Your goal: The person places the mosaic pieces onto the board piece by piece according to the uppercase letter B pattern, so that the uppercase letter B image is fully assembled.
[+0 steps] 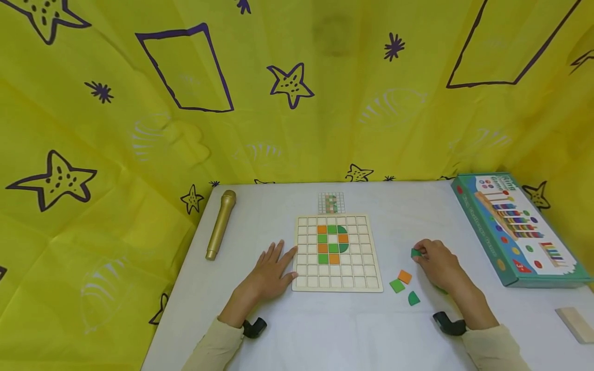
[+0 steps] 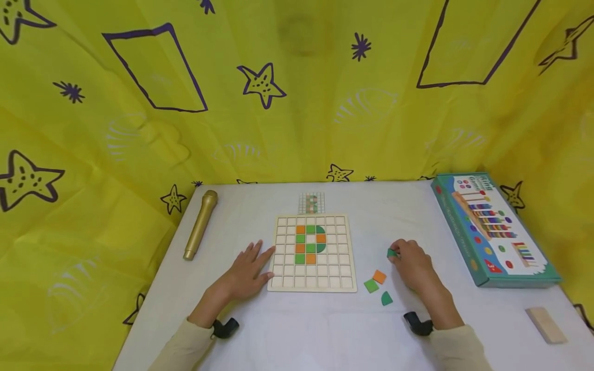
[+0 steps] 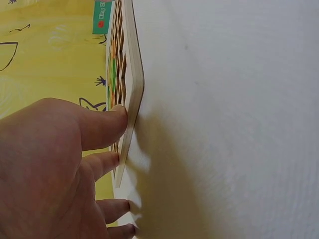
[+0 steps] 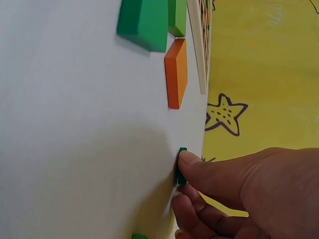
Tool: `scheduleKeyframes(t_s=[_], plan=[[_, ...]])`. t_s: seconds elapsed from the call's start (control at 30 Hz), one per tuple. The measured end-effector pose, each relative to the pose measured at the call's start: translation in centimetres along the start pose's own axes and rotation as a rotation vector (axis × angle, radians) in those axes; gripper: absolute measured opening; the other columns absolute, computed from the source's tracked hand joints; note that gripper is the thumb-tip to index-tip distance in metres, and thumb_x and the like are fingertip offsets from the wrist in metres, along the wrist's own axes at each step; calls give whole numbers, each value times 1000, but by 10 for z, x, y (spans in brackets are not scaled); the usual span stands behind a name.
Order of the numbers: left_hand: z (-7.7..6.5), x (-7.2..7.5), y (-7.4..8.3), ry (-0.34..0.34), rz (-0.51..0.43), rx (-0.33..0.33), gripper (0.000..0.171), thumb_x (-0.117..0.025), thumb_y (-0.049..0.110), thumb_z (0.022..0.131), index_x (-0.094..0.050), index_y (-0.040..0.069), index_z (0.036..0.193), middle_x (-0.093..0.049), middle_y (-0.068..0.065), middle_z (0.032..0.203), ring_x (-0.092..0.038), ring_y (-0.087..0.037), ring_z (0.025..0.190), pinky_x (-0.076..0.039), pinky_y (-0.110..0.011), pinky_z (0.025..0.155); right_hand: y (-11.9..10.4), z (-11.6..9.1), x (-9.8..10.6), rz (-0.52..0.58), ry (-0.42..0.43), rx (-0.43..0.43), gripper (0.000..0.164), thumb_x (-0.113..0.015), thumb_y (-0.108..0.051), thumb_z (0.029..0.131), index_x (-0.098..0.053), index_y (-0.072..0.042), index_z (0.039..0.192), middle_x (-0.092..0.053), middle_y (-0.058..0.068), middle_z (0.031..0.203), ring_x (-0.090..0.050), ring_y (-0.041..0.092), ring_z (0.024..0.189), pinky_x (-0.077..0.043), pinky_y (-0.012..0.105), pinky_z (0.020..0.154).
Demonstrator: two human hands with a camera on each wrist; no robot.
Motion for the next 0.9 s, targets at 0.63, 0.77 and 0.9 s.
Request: scheduleKeyframes(t_s=[0.63, 0.77, 0.9], plan=[[1, 0, 0, -3, -12, -10, 65, -51, 44, 110, -31, 19, 168, -15, -23, 175, -10, -45, 162, -15, -64, 129, -66, 17, -34, -8, -64, 74, 25, -68, -11, 102, -66, 3, 122, -65, 19, 117, -65, 35, 108, -49, 56, 90], [1, -1, 0, -3, -8, -5, 66, -51, 44, 110, -31, 20, 168, -14, -22, 175, -10, -45, 162, -15, -64, 129, -90, 17, -46, -10, -60, 130, 23, -71, -11, 100, -67, 1, 119, -66, 14, 114, -65, 34, 111, -47, 49, 87], [2, 0, -1, -7, -5, 1, 66, -51, 44, 110, -31, 20, 168, -14, -22, 175, -10, -45, 162, -15, -63, 129, -109, 18, -58, -25, -57, 171, 22, -73, -10, 99, -68, -1, 118, -67, 10, 111, -66, 31, 110, -46, 46, 86]])
Point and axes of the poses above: each hand's wrist, its own z-axis towards the middle knuckle, its own x-axis out of the back of the hand, y = z × x, the point moved 2 cm from there along z, towards the middle knuckle
